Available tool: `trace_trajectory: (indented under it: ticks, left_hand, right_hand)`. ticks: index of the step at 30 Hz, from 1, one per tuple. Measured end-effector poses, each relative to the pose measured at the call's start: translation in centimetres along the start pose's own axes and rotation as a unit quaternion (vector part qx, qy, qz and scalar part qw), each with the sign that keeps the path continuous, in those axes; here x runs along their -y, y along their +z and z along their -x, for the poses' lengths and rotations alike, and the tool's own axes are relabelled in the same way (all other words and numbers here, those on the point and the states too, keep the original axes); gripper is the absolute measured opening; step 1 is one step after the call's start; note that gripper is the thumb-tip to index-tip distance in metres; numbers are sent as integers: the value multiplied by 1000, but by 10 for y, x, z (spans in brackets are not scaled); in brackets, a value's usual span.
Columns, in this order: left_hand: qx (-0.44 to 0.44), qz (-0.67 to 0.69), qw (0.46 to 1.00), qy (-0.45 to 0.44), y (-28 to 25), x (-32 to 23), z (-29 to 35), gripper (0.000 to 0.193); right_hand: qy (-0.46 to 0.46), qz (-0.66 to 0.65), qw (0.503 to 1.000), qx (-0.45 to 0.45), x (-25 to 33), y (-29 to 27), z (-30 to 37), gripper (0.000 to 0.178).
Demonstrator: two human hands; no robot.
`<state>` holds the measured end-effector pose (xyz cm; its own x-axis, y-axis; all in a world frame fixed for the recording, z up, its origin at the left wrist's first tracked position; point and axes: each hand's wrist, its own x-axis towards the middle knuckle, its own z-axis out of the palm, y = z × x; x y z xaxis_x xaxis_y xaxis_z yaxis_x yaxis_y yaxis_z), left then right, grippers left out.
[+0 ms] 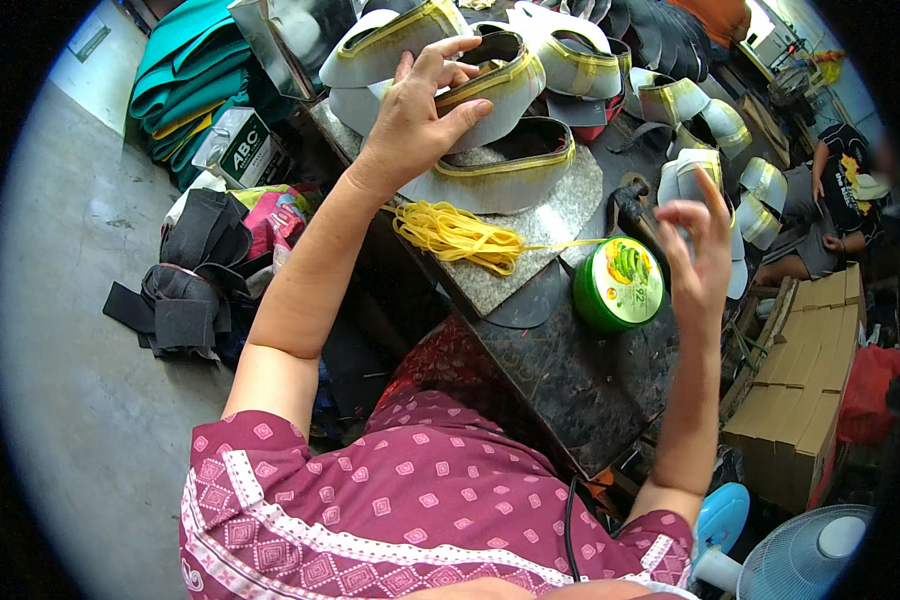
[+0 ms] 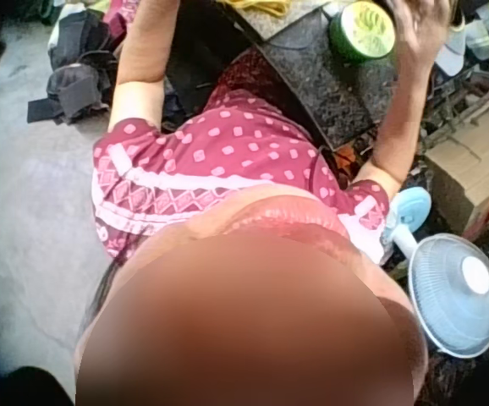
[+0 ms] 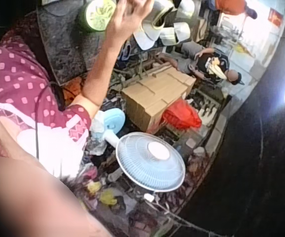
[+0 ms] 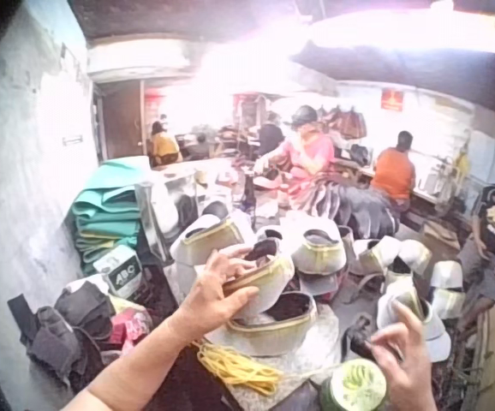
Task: The person handles a shoe upper, opens a green container, and pulls out a yellow elastic cord. They then use a small hammer to tap the shoe upper on a workbench, likely to shape or secure components.
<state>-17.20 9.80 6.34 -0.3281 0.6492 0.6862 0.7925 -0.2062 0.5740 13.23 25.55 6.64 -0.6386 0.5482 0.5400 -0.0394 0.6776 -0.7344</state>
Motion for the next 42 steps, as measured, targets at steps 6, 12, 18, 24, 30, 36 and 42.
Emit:
trace_trajectory:
  ticks: [6,12,18,24,30,36,42]
  left_hand:
    - [26,-88,995,37,-4,1,8,61]
    - [32,-9,999,-13,-9,6,10,59]
    - [-2,62,998,-14,-7,14,15,54]
    - [4,53,999,-6,2,18,20,49]
    - [27,-19,999,9,5,14,19,49]
    - [29,39,998,-33,7,16,20,47]
    - [0,-16,999,32,13,23,22,46]
  right_hand:
    - [12,-79,985,156,-45,46,-98,56]
    - [-71,-74,975,195,-80,97,-149,52]
    - [-94,131,963,218,-104,84,-167,36]
    - [-102,233,948,191,-116,59,-179,40]
    - [-165,288,923,195,-124,46,-176,61]
    - [-96,373,902,195,-128,12,-180,66]
    - [-236,371,890,122,-99,27,-156,48]
